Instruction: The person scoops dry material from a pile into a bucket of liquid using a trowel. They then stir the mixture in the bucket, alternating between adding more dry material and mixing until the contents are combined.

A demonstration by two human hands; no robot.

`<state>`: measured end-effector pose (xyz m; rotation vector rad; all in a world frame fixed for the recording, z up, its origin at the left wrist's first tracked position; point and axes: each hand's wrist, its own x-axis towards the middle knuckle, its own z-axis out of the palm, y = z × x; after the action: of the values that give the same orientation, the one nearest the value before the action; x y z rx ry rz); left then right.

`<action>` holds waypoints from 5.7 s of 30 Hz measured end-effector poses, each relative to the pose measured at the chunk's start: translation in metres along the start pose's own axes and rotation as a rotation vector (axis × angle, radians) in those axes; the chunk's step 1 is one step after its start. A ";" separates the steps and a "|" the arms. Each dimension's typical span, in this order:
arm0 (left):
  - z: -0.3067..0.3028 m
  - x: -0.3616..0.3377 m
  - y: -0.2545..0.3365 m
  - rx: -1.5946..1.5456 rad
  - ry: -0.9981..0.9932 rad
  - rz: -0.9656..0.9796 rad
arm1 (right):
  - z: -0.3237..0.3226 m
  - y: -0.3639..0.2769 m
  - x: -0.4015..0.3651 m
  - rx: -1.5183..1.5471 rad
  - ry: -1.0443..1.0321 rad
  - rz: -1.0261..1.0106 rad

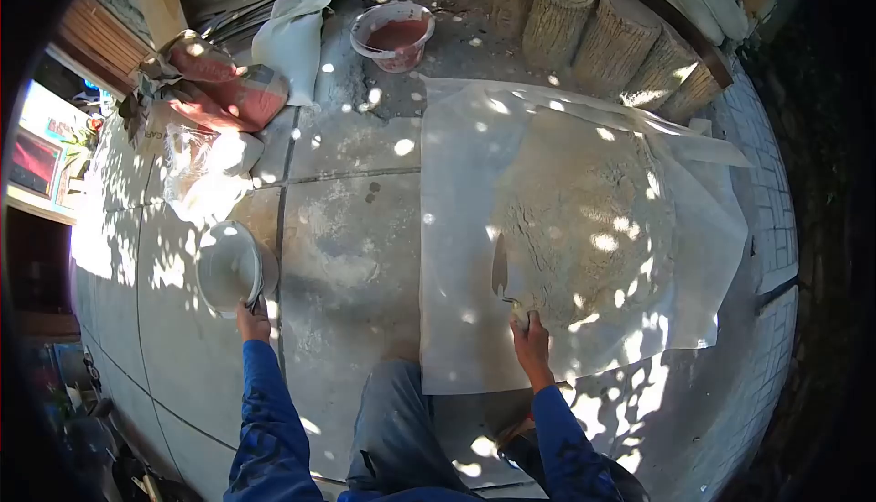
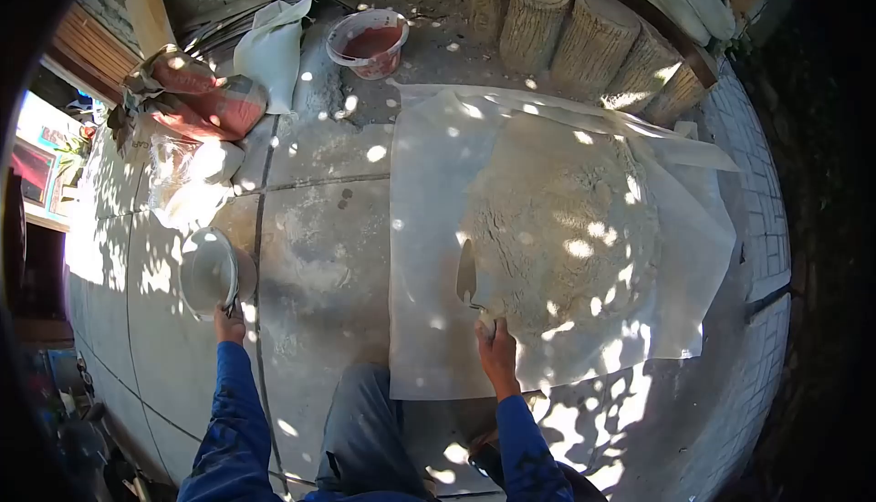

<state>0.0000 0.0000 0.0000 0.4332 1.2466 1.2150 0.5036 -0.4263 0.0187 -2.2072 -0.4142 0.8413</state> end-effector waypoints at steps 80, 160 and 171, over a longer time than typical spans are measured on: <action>0.446 -0.027 -0.060 0.159 -0.231 -0.109 | 0.129 -0.133 0.202 -0.277 0.071 -0.117; -0.011 -0.224 -0.137 1.851 -0.173 0.112 | -0.150 -0.091 0.023 0.331 0.128 0.154; -0.011 -0.229 -0.154 1.934 -0.169 -0.096 | -0.106 -0.218 0.005 0.123 -0.227 0.048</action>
<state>0.0947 -0.2586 -0.0194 1.7224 1.9091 -0.5072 0.5704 -0.3298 0.2305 -2.0227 -0.4077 1.1186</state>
